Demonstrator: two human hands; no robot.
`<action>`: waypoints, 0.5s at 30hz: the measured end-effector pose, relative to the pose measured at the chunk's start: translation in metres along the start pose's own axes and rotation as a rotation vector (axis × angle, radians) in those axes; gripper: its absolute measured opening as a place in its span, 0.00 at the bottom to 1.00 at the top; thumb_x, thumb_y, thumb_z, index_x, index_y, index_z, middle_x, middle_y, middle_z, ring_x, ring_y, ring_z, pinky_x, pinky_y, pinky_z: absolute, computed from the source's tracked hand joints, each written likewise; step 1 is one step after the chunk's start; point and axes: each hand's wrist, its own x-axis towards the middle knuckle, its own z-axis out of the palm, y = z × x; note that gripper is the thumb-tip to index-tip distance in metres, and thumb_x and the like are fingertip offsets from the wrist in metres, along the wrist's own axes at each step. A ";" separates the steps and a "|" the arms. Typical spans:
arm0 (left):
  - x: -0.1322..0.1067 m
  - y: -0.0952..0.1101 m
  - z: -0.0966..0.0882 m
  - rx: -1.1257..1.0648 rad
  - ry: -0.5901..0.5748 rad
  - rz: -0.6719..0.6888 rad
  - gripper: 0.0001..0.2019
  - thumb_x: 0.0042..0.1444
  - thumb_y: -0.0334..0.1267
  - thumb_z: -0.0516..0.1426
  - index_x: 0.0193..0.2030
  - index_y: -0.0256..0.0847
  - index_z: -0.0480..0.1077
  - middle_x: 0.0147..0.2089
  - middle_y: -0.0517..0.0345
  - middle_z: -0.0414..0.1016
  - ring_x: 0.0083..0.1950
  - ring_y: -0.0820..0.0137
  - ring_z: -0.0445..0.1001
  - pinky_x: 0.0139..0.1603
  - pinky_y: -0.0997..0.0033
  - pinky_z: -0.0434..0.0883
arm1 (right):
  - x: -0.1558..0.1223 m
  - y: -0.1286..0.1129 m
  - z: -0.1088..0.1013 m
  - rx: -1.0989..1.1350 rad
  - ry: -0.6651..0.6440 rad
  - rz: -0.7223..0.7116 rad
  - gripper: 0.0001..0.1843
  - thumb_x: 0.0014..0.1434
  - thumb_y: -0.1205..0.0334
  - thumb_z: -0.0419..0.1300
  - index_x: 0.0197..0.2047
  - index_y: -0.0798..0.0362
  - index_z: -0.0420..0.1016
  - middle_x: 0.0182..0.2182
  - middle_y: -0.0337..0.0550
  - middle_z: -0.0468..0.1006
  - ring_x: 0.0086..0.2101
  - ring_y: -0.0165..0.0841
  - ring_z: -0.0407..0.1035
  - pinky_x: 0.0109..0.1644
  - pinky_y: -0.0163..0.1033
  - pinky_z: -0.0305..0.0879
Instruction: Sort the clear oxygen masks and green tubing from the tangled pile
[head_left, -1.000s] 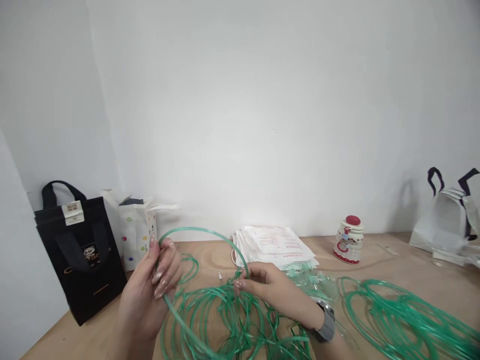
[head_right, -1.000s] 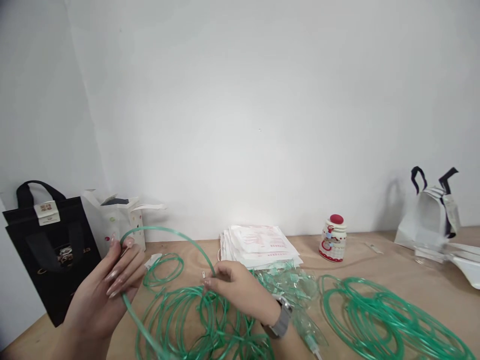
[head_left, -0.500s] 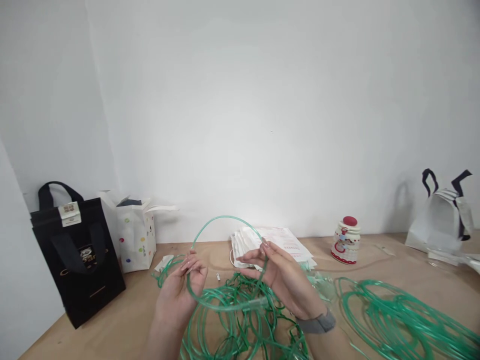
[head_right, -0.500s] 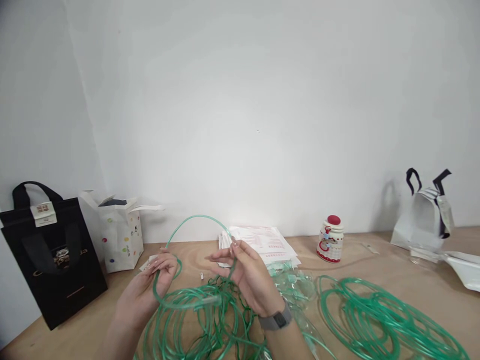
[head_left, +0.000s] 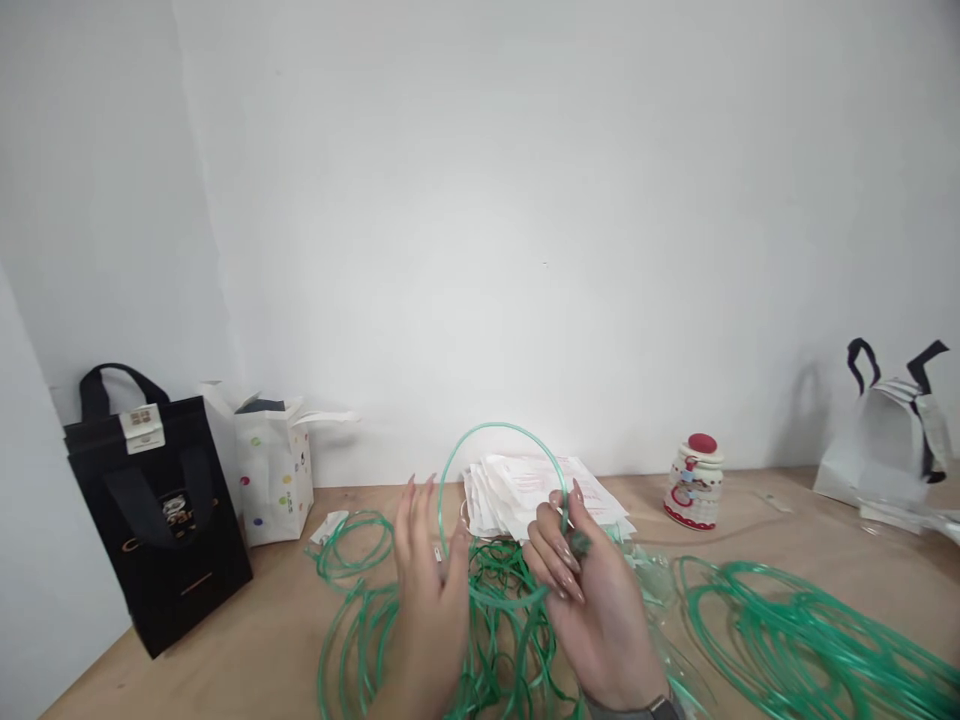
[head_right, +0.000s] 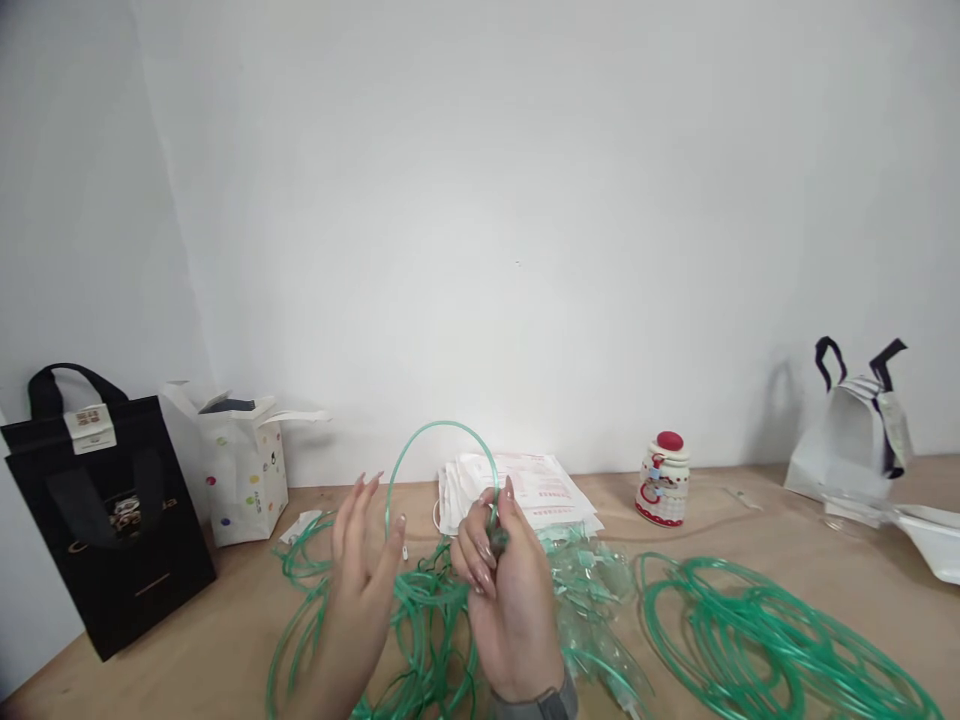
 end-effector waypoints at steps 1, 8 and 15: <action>-0.004 0.004 -0.002 0.184 -0.113 0.123 0.17 0.54 0.35 0.58 0.51 0.46 0.68 0.62 0.58 0.60 0.64 0.66 0.53 0.63 0.70 0.50 | 0.001 -0.002 0.000 0.005 -0.006 0.004 0.12 0.55 0.56 0.61 0.26 0.53 0.66 0.14 0.27 0.54 0.14 0.20 0.37 0.17 0.26 0.45; -0.014 0.012 -0.012 0.613 -0.898 -0.038 0.12 0.56 0.42 0.51 0.25 0.40 0.64 0.23 0.59 0.72 0.28 0.67 0.72 0.30 0.72 0.65 | 0.003 0.000 0.004 -0.038 -0.025 0.003 0.08 0.53 0.59 0.62 0.28 0.54 0.69 0.23 0.34 0.63 0.22 0.23 0.54 0.26 0.29 0.57; -0.009 0.011 -0.014 0.368 -0.797 -0.131 0.14 0.56 0.45 0.49 0.23 0.42 0.59 0.18 0.64 0.62 0.19 0.73 0.64 0.21 0.74 0.63 | 0.006 -0.015 -0.002 0.002 -0.178 0.078 0.04 0.55 0.65 0.61 0.29 0.55 0.73 0.25 0.36 0.68 0.27 0.24 0.63 0.34 0.31 0.65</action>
